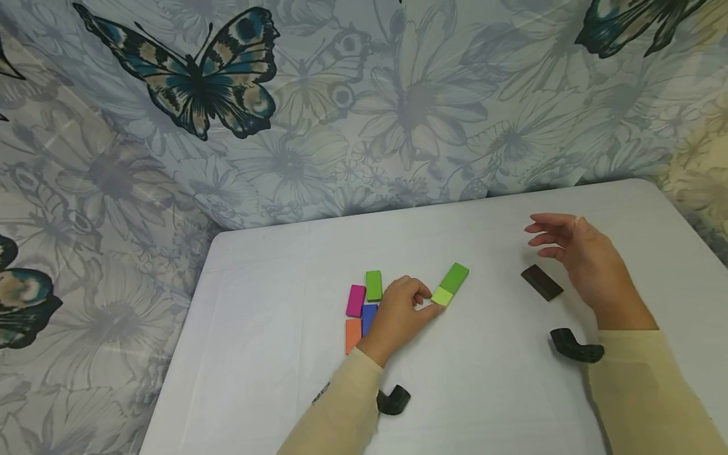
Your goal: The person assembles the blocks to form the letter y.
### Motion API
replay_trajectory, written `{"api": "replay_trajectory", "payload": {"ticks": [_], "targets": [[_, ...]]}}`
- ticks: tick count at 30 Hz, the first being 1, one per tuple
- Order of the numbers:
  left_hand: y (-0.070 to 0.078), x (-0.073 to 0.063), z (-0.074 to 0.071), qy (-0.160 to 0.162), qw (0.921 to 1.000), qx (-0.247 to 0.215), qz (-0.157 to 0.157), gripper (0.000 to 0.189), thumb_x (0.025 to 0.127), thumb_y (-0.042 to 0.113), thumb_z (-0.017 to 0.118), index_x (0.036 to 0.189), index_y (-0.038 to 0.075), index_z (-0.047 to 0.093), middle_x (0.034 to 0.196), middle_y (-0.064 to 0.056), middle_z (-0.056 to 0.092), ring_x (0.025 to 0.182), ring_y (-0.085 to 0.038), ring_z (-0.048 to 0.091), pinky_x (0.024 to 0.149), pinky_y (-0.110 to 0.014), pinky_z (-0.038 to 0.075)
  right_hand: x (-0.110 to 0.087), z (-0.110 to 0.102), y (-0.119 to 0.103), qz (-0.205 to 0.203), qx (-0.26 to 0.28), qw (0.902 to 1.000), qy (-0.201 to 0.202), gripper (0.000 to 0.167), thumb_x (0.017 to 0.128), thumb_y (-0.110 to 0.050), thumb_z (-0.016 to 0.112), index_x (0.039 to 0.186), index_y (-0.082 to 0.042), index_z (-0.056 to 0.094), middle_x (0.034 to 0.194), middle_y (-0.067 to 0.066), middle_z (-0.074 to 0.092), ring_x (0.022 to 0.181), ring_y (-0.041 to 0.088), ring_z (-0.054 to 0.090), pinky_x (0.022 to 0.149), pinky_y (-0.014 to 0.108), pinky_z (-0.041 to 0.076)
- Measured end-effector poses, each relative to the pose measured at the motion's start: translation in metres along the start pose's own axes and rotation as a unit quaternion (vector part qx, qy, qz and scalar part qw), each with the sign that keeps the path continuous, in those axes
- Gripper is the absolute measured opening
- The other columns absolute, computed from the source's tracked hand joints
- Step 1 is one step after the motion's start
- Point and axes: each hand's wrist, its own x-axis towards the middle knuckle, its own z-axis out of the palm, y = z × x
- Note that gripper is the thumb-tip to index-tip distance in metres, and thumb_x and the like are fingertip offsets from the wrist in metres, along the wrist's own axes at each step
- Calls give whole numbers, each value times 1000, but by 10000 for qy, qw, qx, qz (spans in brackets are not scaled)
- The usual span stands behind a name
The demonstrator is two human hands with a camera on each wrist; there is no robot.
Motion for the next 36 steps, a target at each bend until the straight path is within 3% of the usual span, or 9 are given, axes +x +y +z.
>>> {"api": "replay_trajectory", "payload": {"ticks": [5,15,25,30,36], "targets": [[0,0,0,-1,10000,-6,2,24,93,25,92,104,14,74,93,9,58,89,-6,54,78,-21,50,-3,-11,1,16,-391,9992,36,39,118,-10,41,146,11,59,133,15,67,115,23,64,97,26,51],[1,-2,1,-30,9999,-90,-39,24,93,25,91,105,14,74,94,8,59,90,-6,54,78,-21,50,-10,-31,8,691,-1406,9866,446,32,114,-7,55,142,7,63,128,9,70,113,21,64,92,21,52],[2,-1,0,8,10000,21,35,23,93,24,92,104,13,74,93,8,59,89,-6,54,78,-20,50,-16,-45,18,1648,-2922,9420,-101,43,112,-17,65,152,-3,58,139,-15,66,122,2,58,93,16,43],[2,-1,0,11,10000,13,22,23,93,24,92,104,13,74,94,8,59,90,-6,54,78,-21,50,-17,-48,17,1962,-3255,9230,-598,49,108,-19,72,152,-5,57,136,-6,67,114,7,58,88,15,44],[2,-1,0,16,10000,23,6,24,93,24,92,104,13,74,94,8,59,90,-6,54,79,-20,50,-17,-50,14,1901,-3643,9066,-956,49,104,-18,77,150,-8,61,136,-6,68,109,10,56,84,16,46]]}}
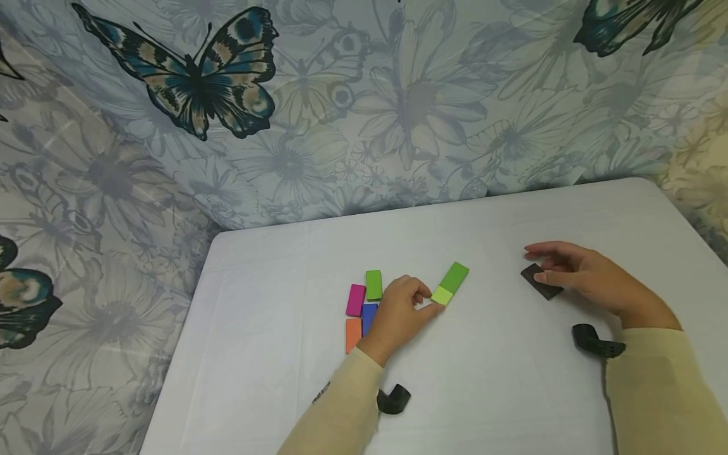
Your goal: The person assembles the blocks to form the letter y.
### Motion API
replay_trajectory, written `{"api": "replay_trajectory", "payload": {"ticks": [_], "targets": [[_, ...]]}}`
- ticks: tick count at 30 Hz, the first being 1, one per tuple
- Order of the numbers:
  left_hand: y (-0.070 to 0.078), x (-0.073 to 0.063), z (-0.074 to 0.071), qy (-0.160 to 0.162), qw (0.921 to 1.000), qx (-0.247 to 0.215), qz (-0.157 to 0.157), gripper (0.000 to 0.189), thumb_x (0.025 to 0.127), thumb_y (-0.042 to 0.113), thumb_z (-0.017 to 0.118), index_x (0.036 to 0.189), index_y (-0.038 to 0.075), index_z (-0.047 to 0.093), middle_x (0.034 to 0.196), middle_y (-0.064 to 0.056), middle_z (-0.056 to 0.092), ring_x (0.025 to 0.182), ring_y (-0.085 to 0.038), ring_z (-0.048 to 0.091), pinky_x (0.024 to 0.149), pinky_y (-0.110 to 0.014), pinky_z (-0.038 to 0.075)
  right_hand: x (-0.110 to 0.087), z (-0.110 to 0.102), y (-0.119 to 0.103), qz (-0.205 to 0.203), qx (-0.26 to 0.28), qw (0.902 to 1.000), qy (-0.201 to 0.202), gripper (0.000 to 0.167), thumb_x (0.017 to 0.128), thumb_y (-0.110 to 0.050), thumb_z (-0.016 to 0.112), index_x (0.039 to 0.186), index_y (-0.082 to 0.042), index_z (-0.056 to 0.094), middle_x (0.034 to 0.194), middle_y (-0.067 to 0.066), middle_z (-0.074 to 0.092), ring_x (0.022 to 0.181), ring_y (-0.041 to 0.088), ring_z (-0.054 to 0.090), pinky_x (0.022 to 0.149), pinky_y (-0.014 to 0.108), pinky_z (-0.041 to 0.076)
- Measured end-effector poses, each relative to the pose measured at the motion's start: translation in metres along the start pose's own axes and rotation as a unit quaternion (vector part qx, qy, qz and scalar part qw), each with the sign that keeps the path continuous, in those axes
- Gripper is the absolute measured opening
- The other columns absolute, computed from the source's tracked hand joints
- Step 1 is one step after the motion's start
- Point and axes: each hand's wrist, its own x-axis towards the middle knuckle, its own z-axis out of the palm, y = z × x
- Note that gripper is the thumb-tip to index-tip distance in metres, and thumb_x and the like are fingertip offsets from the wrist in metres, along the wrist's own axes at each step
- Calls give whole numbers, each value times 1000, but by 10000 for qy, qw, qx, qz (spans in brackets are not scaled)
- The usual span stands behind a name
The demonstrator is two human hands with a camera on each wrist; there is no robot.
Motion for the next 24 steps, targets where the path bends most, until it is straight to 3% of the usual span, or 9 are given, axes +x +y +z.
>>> {"api": "replay_trajectory", "payload": {"ticks": [6,13,24], "targets": [[0,0,0,-2,10000,-18,-15,24,93,24,92,104,14,74,94,8,59,90,-7,55,79,-21,50,-5,-7,6,-348,-112,9985,-417,55,101,-11,79,153,-10,60,143,-10,62,113,10,56,86,17,46],[0,0,-1,-14,10000,-55,-38,24,93,25,92,104,14,74,94,9,59,90,-6,54,79,-21,50,-9,-12,10,-799,-11,9930,-868,60,101,6,67,158,-9,54,153,-11,53,120,12,52,91,17,44],[-1,0,0,-41,10000,-35,-50,24,93,25,91,104,14,74,93,9,58,90,-7,54,78,-22,50,-11,-14,7,-316,189,9930,-1120,67,99,0,76,159,-15,53,150,-1,48,121,11,50,90,19,47]]}}
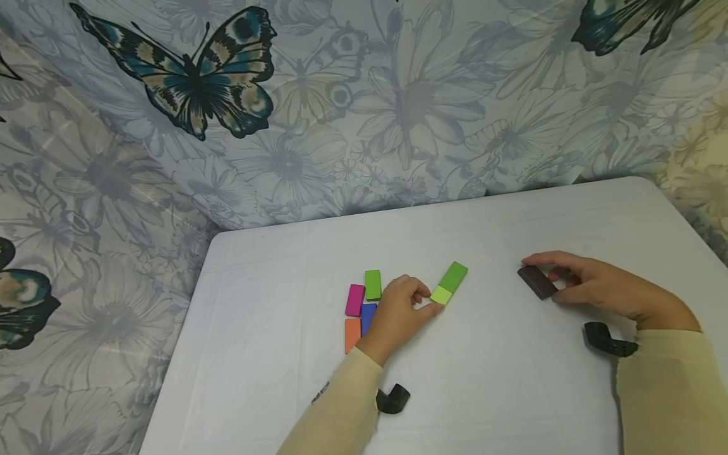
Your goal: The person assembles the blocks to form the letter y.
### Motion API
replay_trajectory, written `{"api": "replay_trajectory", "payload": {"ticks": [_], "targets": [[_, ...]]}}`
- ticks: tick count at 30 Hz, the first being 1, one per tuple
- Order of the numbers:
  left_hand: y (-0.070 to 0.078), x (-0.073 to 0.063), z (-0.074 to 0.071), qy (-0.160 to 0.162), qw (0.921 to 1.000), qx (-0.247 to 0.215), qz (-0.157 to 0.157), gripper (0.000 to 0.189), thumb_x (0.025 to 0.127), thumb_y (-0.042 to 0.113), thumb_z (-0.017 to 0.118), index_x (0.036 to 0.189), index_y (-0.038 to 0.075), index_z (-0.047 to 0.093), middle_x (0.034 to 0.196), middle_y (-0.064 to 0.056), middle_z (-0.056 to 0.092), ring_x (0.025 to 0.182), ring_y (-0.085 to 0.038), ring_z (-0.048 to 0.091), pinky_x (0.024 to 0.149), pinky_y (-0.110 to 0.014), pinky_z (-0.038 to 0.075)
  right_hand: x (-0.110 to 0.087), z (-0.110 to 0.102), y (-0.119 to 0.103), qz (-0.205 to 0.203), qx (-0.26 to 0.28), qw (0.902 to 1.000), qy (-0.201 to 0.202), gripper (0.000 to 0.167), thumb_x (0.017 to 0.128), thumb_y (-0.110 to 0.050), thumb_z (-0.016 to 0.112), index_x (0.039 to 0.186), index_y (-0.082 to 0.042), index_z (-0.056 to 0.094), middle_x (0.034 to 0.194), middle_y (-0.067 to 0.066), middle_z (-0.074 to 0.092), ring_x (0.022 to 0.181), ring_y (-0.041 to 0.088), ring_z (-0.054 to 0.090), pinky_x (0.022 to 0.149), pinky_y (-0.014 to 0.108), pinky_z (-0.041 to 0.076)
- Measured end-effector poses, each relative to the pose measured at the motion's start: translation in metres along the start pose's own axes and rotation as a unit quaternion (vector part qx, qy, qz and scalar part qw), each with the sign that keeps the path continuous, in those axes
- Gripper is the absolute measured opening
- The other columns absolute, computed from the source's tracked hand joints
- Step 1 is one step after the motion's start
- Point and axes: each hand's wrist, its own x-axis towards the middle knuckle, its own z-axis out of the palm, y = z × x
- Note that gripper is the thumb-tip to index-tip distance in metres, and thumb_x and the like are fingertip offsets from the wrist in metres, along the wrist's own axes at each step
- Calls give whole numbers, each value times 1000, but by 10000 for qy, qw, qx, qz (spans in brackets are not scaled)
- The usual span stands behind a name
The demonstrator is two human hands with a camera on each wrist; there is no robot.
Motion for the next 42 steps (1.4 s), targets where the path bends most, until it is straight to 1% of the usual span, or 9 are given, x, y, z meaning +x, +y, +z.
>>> {"api": "replay_trajectory", "payload": {"ticks": [4,8,10,13,17,24,29,35,42], "targets": [[0,0,0,-11,10000,0,5,24,93,25,91,104,13,74,94,9,58,90,-7,54,78,-21,50,2,3,-2,-158,-161,9997,114,65,97,-2,80,155,-15,56,137,7,53,111,17,52,83,24,49],[0,1,0,-35,10000,0,-37,24,93,25,91,104,13,74,94,9,58,90,-7,54,79,-21,50,4,5,-4,-231,-524,9978,338,63,94,-4,83,151,-13,58,128,9,55,104,18,53,79,25,47],[0,1,0,-38,10000,9,-48,24,93,25,91,104,13,74,94,9,58,90,-7,54,79,-21,50,6,6,-6,-138,-726,9962,459,62,94,-6,84,150,-11,58,121,9,56,100,18,53,77,26,46],[0,1,0,-32,10000,22,-39,24,93,25,91,105,13,74,94,9,58,90,-7,54,79,-21,50,10,7,-10,178,-964,9934,586,62,95,-13,85,151,-7,57,112,8,57,96,16,53,75,28,45],[1,0,-1,-17,10000,33,-16,24,93,25,91,105,13,74,94,9,58,90,-6,54,78,-21,50,13,9,-15,485,-1004,9915,676,63,97,-17,85,151,-3,56,105,7,59,91,15,53,73,28,45],[2,0,-1,-5,10000,20,-28,23,93,25,91,104,13,74,93,9,58,90,-6,54,78,-21,50,15,10,-17,297,-1106,9913,651,66,93,-13,88,149,3,56,108,9,57,91,17,53,73,29,44],[2,0,-1,-10,10000,1,-55,23,93,25,91,104,14,74,93,9,58,90,-6,54,78,-21,50,21,10,-20,450,-1131,9893,810,63,95,-16,87,147,5,58,103,9,60,90,18,54,74,28,45],[2,0,-1,15,10000,9,-13,23,93,24,92,104,13,74,93,8,59,90,-6,55,78,-21,50,30,13,-20,439,-1331,9824,1231,63,95,-18,89,144,8,60,113,17,64,98,25,59,78,19,43],[2,0,-1,7,10000,32,-26,23,93,24,92,104,13,75,93,9,59,90,-6,55,78,-21,50,33,15,-20,241,-1261,9845,1192,68,91,-10,90,145,13,56,119,21,61,100,21,60,80,11,42]]}}
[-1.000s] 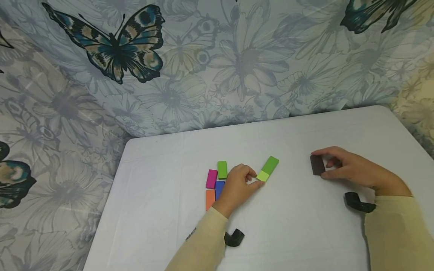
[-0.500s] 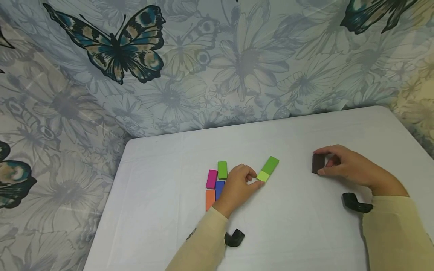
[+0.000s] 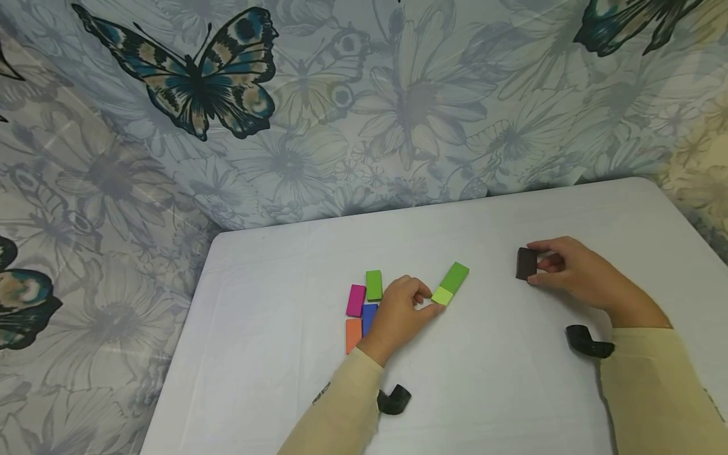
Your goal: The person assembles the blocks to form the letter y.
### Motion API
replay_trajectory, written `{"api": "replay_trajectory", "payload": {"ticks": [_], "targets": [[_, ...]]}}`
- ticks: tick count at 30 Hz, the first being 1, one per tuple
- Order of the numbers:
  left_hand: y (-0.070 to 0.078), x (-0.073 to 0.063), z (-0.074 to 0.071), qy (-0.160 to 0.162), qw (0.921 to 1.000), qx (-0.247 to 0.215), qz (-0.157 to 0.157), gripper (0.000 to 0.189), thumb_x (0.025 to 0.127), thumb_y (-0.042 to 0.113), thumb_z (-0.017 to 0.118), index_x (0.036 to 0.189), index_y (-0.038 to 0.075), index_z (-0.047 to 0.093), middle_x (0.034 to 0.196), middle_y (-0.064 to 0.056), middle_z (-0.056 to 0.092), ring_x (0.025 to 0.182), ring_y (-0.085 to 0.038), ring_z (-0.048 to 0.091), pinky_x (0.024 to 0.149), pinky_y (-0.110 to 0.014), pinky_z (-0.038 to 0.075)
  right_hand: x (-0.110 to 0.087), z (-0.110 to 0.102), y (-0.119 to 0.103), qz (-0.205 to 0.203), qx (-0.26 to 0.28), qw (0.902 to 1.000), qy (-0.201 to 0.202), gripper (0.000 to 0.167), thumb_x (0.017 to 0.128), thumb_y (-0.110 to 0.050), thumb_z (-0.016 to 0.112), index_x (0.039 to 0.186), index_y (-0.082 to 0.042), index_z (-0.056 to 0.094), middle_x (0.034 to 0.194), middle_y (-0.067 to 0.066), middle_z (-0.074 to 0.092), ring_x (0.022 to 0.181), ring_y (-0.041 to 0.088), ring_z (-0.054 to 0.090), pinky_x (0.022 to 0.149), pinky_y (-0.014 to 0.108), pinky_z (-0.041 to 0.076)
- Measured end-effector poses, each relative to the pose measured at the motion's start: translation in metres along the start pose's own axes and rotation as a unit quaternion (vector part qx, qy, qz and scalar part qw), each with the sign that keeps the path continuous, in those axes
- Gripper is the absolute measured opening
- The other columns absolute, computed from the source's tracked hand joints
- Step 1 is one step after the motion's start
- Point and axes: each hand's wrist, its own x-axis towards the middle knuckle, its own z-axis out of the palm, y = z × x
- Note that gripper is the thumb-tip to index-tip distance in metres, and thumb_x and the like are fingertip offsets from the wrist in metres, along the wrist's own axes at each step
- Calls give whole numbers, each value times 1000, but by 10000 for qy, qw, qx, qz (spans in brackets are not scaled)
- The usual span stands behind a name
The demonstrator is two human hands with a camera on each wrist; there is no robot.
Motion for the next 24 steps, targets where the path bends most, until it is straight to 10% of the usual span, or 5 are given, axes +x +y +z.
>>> {"api": "replay_trajectory", "payload": {"ticks": [8,17,24], "targets": [[0,0,0,-1,10000,-2,12,23,93,24,92,104,13,75,94,8,59,90,-6,55,78,-21,50,2,9,-10,162,-287,9990,310,66,93,-16,90,143,13,59,119,24,58,104,36,62,81,16,42],[0,0,0,-28,10000,-26,-4,23,93,24,91,105,13,75,94,8,59,90,-6,55,79,-21,50,6,15,-13,444,-151,9982,371,68,99,-23,84,149,11,54,124,26,59,112,43,63,95,56,46],[1,0,-1,-15,10000,-7,-6,23,93,24,92,104,13,75,93,8,59,90,-7,55,78,-21,50,9,22,-15,554,98,9975,422,67,100,-22,84,151,9,53,127,26,60,112,41,65,94,49,46]]}}
